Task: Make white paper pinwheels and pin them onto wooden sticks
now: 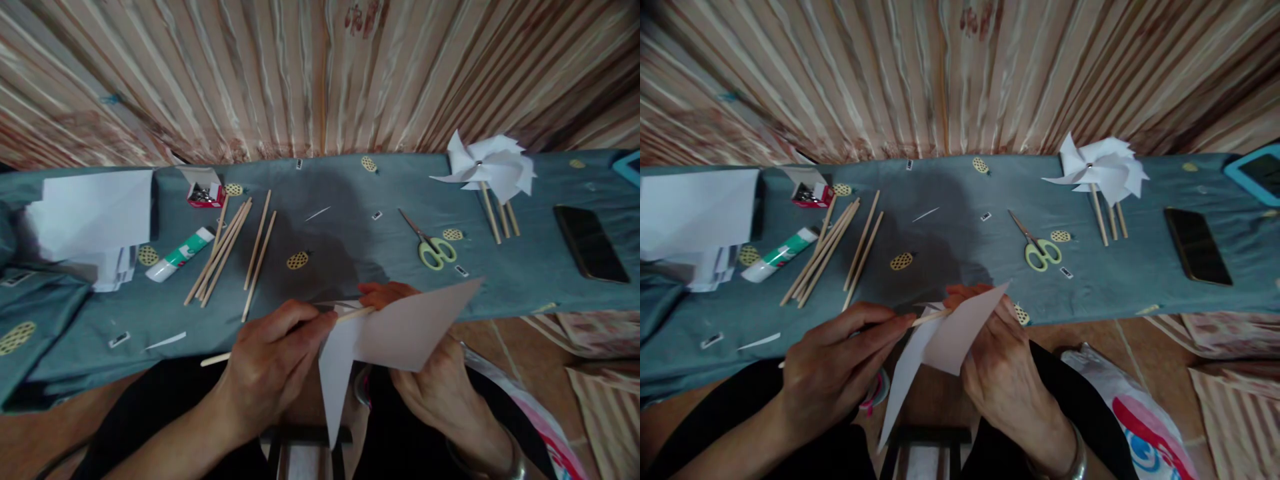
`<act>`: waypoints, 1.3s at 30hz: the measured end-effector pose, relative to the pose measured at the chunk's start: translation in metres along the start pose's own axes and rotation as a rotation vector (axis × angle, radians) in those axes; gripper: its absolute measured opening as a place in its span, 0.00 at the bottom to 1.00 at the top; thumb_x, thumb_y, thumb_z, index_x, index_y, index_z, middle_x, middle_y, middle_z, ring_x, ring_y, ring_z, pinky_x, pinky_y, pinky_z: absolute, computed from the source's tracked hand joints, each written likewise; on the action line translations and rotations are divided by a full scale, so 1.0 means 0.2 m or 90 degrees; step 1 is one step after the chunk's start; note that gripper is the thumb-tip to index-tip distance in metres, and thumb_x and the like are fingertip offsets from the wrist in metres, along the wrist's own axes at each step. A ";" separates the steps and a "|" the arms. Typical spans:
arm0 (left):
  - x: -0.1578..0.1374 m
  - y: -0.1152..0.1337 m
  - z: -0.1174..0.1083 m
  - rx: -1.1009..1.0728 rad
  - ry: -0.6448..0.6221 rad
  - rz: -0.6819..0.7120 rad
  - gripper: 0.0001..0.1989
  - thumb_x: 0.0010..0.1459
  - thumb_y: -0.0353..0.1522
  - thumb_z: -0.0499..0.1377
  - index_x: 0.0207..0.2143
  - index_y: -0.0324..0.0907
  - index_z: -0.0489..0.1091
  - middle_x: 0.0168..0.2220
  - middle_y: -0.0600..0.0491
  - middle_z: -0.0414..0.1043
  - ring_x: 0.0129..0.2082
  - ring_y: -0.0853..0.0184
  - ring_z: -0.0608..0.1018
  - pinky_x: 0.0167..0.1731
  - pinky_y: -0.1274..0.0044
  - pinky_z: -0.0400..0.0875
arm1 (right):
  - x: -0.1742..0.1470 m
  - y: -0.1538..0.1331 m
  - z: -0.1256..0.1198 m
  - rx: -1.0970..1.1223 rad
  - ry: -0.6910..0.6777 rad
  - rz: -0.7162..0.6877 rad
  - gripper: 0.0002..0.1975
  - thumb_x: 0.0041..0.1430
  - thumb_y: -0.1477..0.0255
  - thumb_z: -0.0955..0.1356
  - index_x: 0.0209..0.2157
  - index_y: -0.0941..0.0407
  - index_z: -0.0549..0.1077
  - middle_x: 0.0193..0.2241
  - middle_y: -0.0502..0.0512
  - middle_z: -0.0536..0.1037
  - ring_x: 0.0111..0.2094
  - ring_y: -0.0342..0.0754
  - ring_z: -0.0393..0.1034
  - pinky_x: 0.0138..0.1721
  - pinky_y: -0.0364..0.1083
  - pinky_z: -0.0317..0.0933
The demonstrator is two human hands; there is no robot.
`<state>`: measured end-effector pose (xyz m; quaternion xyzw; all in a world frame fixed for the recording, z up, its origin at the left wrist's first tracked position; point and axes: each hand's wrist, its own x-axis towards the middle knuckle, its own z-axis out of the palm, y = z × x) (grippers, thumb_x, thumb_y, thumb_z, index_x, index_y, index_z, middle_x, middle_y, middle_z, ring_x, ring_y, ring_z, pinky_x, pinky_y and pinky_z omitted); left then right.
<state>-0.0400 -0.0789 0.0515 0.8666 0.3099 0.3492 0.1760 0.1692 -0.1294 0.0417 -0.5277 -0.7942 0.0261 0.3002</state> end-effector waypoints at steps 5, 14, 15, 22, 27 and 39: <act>-0.02 0.00 0.00 -0.007 0.001 -0.006 0.10 0.65 0.24 0.54 0.46 0.36 0.72 0.34 0.50 0.75 0.31 0.74 0.78 0.29 0.85 0.74 | 0.01 -0.01 0.00 0.014 0.003 0.012 0.16 0.59 0.83 0.61 0.48 0.61 0.70 0.47 0.65 0.79 0.52 0.54 0.73 0.55 0.54 0.68; -0.03 -0.01 -0.02 -0.014 -0.005 -0.009 0.11 0.64 0.22 0.55 0.47 0.35 0.72 0.35 0.50 0.74 0.31 0.74 0.78 0.31 0.85 0.74 | 0.03 -0.03 0.01 0.040 -0.001 0.024 0.15 0.59 0.82 0.61 0.45 0.61 0.73 0.45 0.63 0.81 0.50 0.53 0.75 0.54 0.53 0.69; -0.03 -0.01 -0.02 -0.014 -0.008 -0.011 0.11 0.64 0.22 0.54 0.47 0.36 0.72 0.35 0.50 0.74 0.31 0.74 0.78 0.31 0.85 0.74 | 0.03 -0.03 0.01 0.044 0.000 0.027 0.15 0.59 0.82 0.61 0.45 0.60 0.73 0.44 0.63 0.81 0.50 0.54 0.75 0.53 0.53 0.70; -0.05 -0.02 -0.03 -0.024 -0.014 -0.022 0.12 0.63 0.22 0.55 0.47 0.37 0.72 0.36 0.50 0.75 0.31 0.74 0.79 0.30 0.85 0.75 | 0.05 -0.05 0.02 0.074 -0.009 0.061 0.16 0.59 0.81 0.60 0.41 0.57 0.76 0.42 0.61 0.82 0.45 0.55 0.77 0.48 0.56 0.73; -0.05 -0.02 -0.03 -0.019 -0.017 -0.030 0.11 0.63 0.23 0.55 0.46 0.38 0.72 0.35 0.50 0.75 0.31 0.73 0.79 0.29 0.85 0.75 | 0.07 -0.05 0.02 0.081 -0.017 0.046 0.14 0.61 0.80 0.60 0.42 0.59 0.74 0.41 0.61 0.81 0.45 0.53 0.76 0.49 0.53 0.72; -0.05 -0.02 -0.04 -0.036 -0.011 -0.046 0.11 0.64 0.24 0.55 0.45 0.37 0.74 0.35 0.50 0.76 0.31 0.73 0.80 0.29 0.85 0.75 | 0.07 -0.06 0.03 0.086 -0.028 0.073 0.13 0.63 0.79 0.60 0.44 0.57 0.72 0.42 0.60 0.81 0.46 0.53 0.75 0.48 0.54 0.70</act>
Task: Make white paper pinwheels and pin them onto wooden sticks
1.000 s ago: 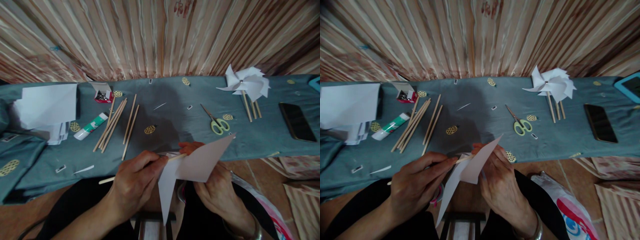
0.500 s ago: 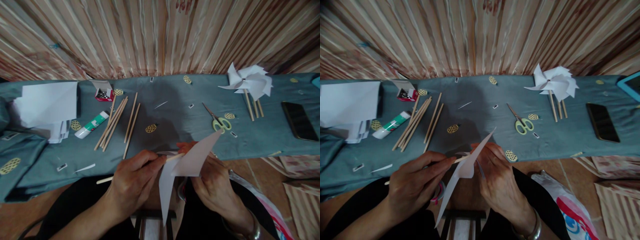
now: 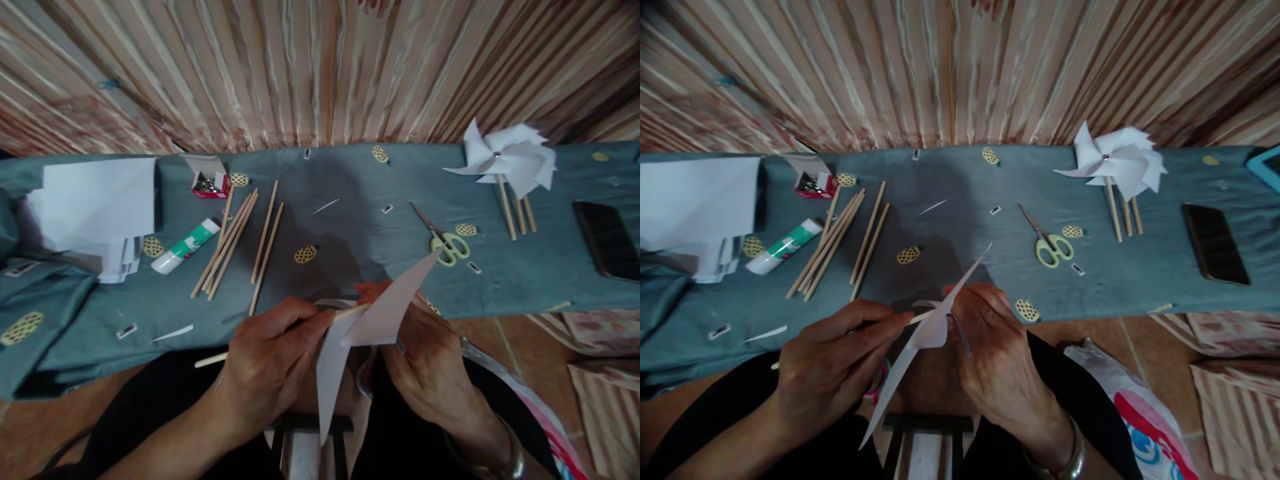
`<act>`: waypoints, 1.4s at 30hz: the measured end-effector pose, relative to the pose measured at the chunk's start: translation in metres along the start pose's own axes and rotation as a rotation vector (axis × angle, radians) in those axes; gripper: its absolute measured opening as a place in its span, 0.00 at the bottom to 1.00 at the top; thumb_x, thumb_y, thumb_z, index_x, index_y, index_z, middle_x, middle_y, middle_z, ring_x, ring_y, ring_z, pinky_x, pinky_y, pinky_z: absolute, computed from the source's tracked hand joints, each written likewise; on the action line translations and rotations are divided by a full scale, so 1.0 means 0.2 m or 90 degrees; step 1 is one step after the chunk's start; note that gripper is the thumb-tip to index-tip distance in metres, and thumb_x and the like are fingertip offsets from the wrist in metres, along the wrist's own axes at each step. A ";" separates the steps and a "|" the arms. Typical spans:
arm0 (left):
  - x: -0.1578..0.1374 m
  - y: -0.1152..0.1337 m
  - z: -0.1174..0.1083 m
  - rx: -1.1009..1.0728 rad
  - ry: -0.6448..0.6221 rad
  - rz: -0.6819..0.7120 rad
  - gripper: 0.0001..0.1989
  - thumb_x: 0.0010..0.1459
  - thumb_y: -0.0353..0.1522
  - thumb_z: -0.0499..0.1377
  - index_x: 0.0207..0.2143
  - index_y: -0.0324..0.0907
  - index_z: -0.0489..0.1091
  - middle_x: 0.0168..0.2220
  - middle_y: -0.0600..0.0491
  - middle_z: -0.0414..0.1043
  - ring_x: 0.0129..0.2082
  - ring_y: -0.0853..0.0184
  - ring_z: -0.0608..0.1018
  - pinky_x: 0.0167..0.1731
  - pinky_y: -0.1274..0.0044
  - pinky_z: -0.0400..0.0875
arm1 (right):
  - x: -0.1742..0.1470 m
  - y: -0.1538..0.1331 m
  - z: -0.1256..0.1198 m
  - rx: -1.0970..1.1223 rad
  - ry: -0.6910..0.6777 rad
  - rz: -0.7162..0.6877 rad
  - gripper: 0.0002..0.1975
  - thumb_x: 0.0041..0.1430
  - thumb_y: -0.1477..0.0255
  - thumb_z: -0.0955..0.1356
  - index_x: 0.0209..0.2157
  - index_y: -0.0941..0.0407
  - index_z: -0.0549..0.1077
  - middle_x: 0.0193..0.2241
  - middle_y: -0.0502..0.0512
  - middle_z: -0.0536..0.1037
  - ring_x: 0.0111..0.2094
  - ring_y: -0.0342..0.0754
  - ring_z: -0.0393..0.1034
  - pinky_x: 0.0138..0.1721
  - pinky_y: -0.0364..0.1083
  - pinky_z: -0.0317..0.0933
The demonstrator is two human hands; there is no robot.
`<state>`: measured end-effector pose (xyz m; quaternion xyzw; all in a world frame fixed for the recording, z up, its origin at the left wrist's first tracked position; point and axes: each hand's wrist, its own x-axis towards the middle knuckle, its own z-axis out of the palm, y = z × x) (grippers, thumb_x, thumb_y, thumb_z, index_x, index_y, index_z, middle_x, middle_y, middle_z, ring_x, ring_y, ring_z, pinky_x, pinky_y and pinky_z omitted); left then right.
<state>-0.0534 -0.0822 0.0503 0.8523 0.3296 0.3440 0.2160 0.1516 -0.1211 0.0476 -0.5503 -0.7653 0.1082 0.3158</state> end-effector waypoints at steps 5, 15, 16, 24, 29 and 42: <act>0.01 -0.04 0.02 -0.029 0.006 -0.014 0.11 0.63 0.24 0.55 0.44 0.39 0.75 0.34 0.50 0.76 0.31 0.72 0.79 0.29 0.84 0.75 | 0.01 0.01 0.01 0.008 0.003 0.001 0.13 0.64 0.79 0.60 0.44 0.58 0.73 0.42 0.61 0.81 0.47 0.54 0.75 0.48 0.55 0.70; 0.07 -0.10 0.07 -0.209 0.015 -0.167 0.08 0.59 0.26 0.60 0.36 0.41 0.80 0.30 0.52 0.76 0.28 0.72 0.79 0.27 0.83 0.73 | 0.04 0.07 -0.02 -0.036 0.004 0.065 0.20 0.66 0.68 0.63 0.57 0.59 0.66 0.51 0.65 0.77 0.52 0.59 0.72 0.50 0.60 0.69; 0.08 -0.11 0.08 -0.233 0.014 -0.195 0.07 0.58 0.26 0.61 0.35 0.41 0.80 0.30 0.52 0.77 0.29 0.71 0.79 0.27 0.83 0.73 | 0.04 0.07 -0.02 -0.033 0.013 0.068 0.22 0.66 0.66 0.63 0.59 0.59 0.65 0.52 0.65 0.76 0.52 0.59 0.72 0.50 0.60 0.69; 0.11 -0.17 0.11 -0.490 0.068 -0.455 0.06 0.49 0.34 0.68 0.29 0.40 0.81 0.27 0.51 0.77 0.28 0.69 0.76 0.26 0.81 0.68 | 0.03 0.13 -0.08 -0.031 0.170 0.092 0.36 0.62 0.62 0.68 0.66 0.55 0.53 0.60 0.66 0.69 0.60 0.63 0.65 0.57 0.66 0.63; 0.15 -0.17 0.16 -0.732 0.132 -0.605 0.14 0.38 0.35 0.73 0.29 0.39 0.81 0.29 0.49 0.80 0.30 0.64 0.79 0.34 0.76 0.73 | 0.02 0.19 -0.05 0.111 0.220 0.174 0.30 0.64 0.63 0.66 0.65 0.53 0.57 0.60 0.65 0.70 0.59 0.59 0.66 0.57 0.64 0.62; 0.32 -0.19 0.22 -0.918 0.288 -0.646 0.12 0.33 0.24 0.68 0.22 0.40 0.68 0.18 0.61 0.69 0.21 0.76 0.70 0.25 0.83 0.67 | 0.06 0.12 0.22 0.539 0.113 0.420 0.24 0.56 0.54 0.69 0.44 0.58 0.75 0.37 0.61 0.82 0.30 0.47 0.77 0.27 0.44 0.68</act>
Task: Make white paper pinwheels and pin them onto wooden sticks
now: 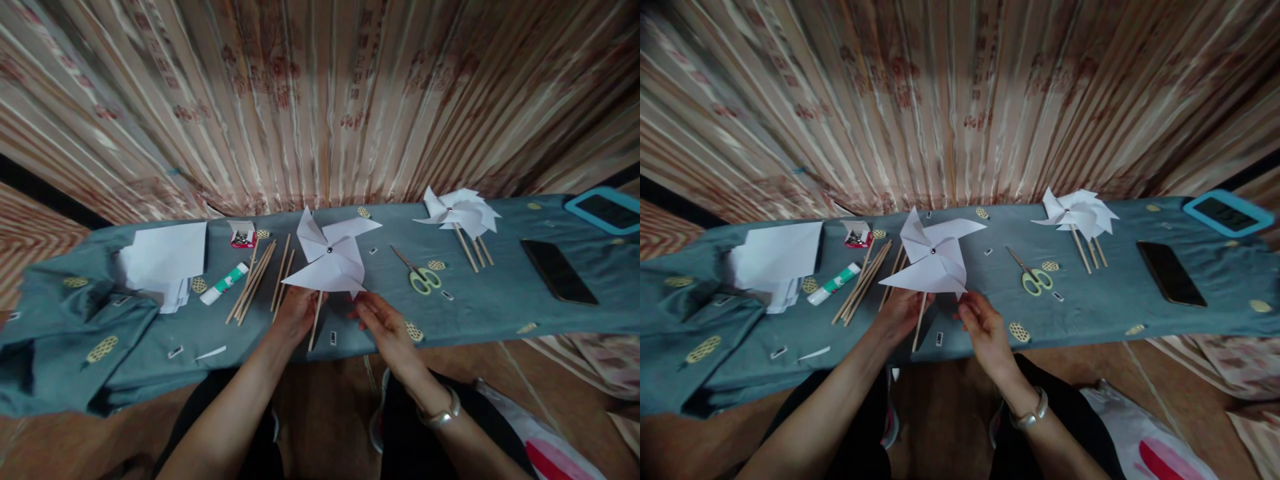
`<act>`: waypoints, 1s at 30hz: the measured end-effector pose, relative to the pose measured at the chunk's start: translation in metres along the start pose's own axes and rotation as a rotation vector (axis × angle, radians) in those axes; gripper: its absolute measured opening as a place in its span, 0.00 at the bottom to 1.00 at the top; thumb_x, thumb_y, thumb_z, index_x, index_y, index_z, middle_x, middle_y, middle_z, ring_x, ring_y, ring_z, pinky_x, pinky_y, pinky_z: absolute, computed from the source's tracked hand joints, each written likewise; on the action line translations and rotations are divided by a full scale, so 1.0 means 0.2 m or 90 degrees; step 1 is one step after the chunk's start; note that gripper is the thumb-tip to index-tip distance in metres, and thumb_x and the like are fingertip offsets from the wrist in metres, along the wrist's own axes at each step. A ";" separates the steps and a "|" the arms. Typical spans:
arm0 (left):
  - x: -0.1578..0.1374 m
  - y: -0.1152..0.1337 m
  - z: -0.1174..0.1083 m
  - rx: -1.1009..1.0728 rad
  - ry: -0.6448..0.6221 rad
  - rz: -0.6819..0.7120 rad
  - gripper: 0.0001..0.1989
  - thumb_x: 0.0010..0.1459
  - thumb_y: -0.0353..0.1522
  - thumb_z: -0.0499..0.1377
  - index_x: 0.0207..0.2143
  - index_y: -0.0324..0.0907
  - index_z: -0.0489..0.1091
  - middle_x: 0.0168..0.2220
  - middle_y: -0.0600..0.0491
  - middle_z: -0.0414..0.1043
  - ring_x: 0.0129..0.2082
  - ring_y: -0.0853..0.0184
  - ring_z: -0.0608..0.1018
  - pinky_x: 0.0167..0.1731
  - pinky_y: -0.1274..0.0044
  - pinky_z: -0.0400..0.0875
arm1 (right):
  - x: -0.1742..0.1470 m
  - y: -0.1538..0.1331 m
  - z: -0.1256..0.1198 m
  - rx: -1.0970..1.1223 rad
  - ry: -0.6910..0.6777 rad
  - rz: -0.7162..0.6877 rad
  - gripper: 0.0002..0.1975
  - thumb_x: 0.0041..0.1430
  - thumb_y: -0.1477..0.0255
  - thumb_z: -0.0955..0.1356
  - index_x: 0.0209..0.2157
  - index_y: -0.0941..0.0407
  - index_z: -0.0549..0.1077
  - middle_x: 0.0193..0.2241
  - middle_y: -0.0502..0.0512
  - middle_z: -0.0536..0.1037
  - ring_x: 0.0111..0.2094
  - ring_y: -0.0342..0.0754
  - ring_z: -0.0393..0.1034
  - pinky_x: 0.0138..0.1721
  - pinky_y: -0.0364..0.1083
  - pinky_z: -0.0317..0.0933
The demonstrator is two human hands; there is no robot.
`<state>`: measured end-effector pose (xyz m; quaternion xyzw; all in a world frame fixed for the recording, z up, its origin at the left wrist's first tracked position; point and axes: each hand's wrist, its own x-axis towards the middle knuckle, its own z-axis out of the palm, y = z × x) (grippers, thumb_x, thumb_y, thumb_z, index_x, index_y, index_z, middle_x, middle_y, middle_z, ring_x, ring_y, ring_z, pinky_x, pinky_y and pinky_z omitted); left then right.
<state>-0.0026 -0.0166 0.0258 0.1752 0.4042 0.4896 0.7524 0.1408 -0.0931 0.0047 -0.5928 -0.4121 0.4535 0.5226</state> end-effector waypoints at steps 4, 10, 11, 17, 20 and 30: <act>0.01 -0.01 0.03 0.000 -0.014 -0.008 0.12 0.33 0.26 0.68 0.21 0.40 0.67 0.17 0.61 0.67 0.19 0.76 0.69 0.24 0.83 0.66 | -0.02 0.01 0.10 0.047 -0.107 0.074 0.21 0.53 0.55 0.71 0.39 0.58 0.76 0.31 0.56 0.81 0.26 0.44 0.73 0.23 0.41 0.62; 0.03 -0.03 0.05 -0.030 -0.011 -0.003 0.14 0.32 0.25 0.67 0.17 0.40 0.63 0.15 0.62 0.63 0.19 0.78 0.66 0.24 0.83 0.64 | -0.02 0.00 0.17 0.079 -0.160 0.116 0.17 0.47 0.57 0.74 0.30 0.56 0.75 0.23 0.48 0.76 0.22 0.41 0.68 0.24 0.41 0.62; 0.04 -0.03 0.05 -0.029 -0.015 -0.004 0.14 0.33 0.25 0.68 0.17 0.40 0.62 0.15 0.62 0.62 0.19 0.78 0.66 0.25 0.83 0.64 | -0.02 -0.01 0.17 0.077 -0.163 0.121 0.16 0.46 0.57 0.75 0.29 0.55 0.75 0.22 0.47 0.76 0.22 0.41 0.68 0.25 0.41 0.62; 0.04 -0.05 0.04 0.000 -0.028 -0.013 0.12 0.33 0.27 0.70 0.20 0.39 0.69 0.16 0.61 0.65 0.19 0.76 0.67 0.26 0.81 0.65 | -0.02 0.01 0.15 0.090 -0.162 0.116 0.14 0.41 0.62 0.77 0.28 0.55 0.76 0.22 0.48 0.77 0.24 0.42 0.70 0.28 0.42 0.62; 0.04 -0.06 0.03 0.029 -0.034 -0.010 0.11 0.33 0.30 0.71 0.19 0.37 0.72 0.18 0.57 0.70 0.20 0.75 0.70 0.26 0.81 0.65 | -0.01 0.02 0.15 0.087 -0.143 0.092 0.11 0.42 0.64 0.77 0.27 0.55 0.77 0.23 0.48 0.79 0.26 0.43 0.71 0.29 0.42 0.63; 0.00 -0.11 0.01 0.137 -0.040 0.043 0.17 0.32 0.34 0.74 0.30 0.39 0.82 0.28 0.49 0.81 0.32 0.66 0.79 0.38 0.76 0.69 | 0.04 0.01 0.08 0.025 -0.086 0.001 0.08 0.48 0.66 0.73 0.30 0.54 0.78 0.28 0.52 0.82 0.31 0.48 0.75 0.35 0.46 0.66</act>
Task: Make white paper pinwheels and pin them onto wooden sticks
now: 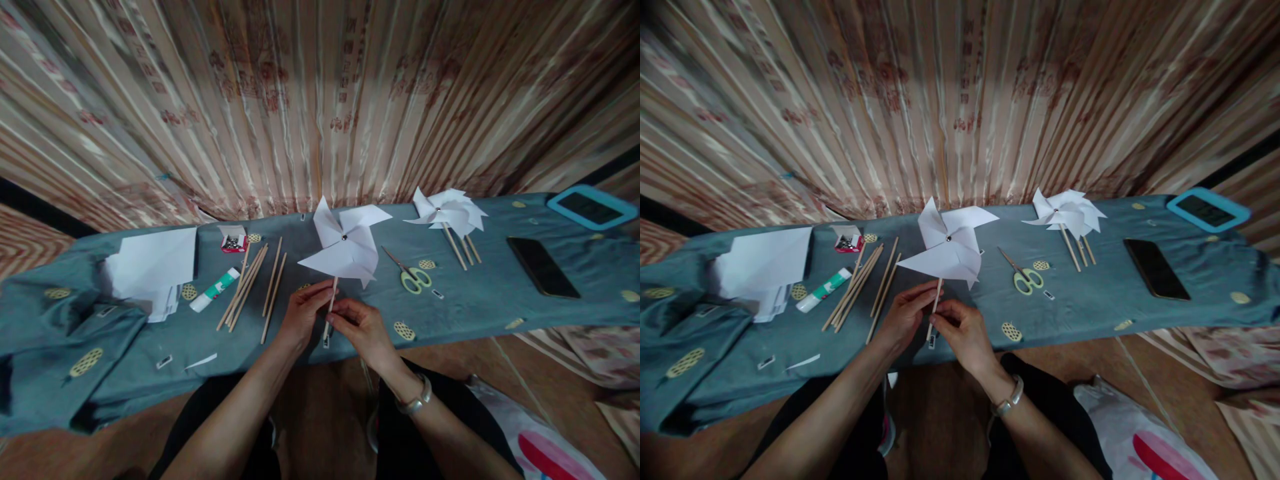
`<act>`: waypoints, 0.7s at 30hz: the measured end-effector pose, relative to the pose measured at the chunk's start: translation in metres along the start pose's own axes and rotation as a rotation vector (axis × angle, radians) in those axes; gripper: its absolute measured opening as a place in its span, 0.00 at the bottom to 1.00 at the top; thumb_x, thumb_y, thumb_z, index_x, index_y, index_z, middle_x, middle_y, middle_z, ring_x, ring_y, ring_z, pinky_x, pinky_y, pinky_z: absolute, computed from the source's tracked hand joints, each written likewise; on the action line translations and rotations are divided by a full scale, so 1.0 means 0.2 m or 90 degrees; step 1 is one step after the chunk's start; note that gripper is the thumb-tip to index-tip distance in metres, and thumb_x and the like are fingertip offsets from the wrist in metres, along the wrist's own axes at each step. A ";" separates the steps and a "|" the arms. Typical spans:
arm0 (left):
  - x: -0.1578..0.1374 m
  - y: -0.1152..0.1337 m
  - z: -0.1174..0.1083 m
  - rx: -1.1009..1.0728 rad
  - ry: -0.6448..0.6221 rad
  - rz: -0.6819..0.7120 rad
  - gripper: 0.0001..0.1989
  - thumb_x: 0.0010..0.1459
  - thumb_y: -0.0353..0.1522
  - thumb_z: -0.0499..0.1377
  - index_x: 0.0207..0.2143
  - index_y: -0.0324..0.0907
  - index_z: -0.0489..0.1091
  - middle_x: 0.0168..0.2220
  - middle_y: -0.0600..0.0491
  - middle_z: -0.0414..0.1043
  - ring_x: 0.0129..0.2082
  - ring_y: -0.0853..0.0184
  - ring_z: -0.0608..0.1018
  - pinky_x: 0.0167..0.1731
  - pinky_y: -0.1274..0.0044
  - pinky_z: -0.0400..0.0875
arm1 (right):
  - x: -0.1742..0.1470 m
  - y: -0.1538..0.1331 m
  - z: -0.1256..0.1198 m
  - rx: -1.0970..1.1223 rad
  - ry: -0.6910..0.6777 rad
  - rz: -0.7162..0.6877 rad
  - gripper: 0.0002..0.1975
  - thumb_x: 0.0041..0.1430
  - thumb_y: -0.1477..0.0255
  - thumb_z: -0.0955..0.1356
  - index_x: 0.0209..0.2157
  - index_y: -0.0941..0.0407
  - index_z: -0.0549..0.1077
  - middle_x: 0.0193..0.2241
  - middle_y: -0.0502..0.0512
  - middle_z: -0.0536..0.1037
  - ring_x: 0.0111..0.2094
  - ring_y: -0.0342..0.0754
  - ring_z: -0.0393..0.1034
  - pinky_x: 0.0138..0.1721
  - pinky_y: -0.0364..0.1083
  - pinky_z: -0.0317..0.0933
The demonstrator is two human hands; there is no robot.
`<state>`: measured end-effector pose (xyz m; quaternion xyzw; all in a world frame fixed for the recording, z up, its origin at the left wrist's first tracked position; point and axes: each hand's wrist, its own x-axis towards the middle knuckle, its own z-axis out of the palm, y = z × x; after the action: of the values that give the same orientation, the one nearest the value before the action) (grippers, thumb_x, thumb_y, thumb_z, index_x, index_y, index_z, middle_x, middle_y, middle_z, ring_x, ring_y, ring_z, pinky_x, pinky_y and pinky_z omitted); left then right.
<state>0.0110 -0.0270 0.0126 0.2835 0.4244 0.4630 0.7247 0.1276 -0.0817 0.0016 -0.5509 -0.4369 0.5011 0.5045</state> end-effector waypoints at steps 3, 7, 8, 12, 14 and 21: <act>0.00 0.00 0.00 0.003 -0.003 0.005 0.18 0.32 0.34 0.75 0.30 0.40 0.81 0.29 0.49 0.82 0.31 0.67 0.79 0.37 0.75 0.70 | -0.01 0.00 0.00 -0.025 0.003 -0.014 0.07 0.49 0.66 0.73 0.31 0.54 0.78 0.29 0.52 0.82 0.32 0.48 0.76 0.36 0.46 0.67; 0.00 0.01 0.02 -0.016 -0.004 0.003 0.19 0.29 0.35 0.76 0.28 0.40 0.80 0.29 0.49 0.81 0.28 0.67 0.79 0.36 0.74 0.71 | -0.01 0.02 0.01 -0.044 -0.007 -0.024 0.07 0.51 0.66 0.72 0.31 0.54 0.78 0.29 0.52 0.82 0.30 0.48 0.75 0.35 0.46 0.67; 0.00 0.01 0.02 -0.016 -0.004 0.003 0.19 0.28 0.35 0.76 0.27 0.39 0.80 0.29 0.49 0.81 0.28 0.67 0.79 0.35 0.74 0.71 | -0.01 0.02 0.01 -0.047 -0.012 -0.027 0.06 0.51 0.66 0.72 0.31 0.54 0.77 0.29 0.52 0.82 0.30 0.48 0.75 0.35 0.46 0.67; -0.01 0.01 0.03 -0.007 -0.002 0.001 0.18 0.29 0.36 0.76 0.26 0.39 0.79 0.28 0.50 0.81 0.26 0.69 0.78 0.33 0.76 0.71 | -0.02 0.03 0.01 -0.085 -0.034 -0.035 0.06 0.53 0.67 0.71 0.33 0.54 0.77 0.31 0.52 0.82 0.33 0.48 0.76 0.37 0.47 0.68; 0.00 0.01 0.02 0.011 0.002 0.017 0.17 0.31 0.36 0.75 0.26 0.39 0.79 0.27 0.51 0.80 0.24 0.70 0.77 0.31 0.77 0.71 | -0.04 0.00 -0.01 -0.137 -0.031 -0.038 0.08 0.56 0.65 0.70 0.34 0.54 0.77 0.32 0.53 0.82 0.33 0.48 0.76 0.37 0.46 0.67; 0.02 0.02 -0.06 0.123 -0.046 0.102 0.12 0.41 0.38 0.71 0.26 0.39 0.79 0.24 0.52 0.77 0.18 0.75 0.67 0.19 0.80 0.59 | -0.05 -0.20 -0.26 -0.230 0.286 -0.190 0.11 0.58 0.61 0.70 0.37 0.54 0.77 0.33 0.53 0.81 0.34 0.47 0.73 0.39 0.47 0.66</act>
<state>0.0001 -0.0211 0.0086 0.4015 0.4164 0.4659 0.6696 0.1793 -0.0935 0.0411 -0.6582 -0.4725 0.2015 0.5504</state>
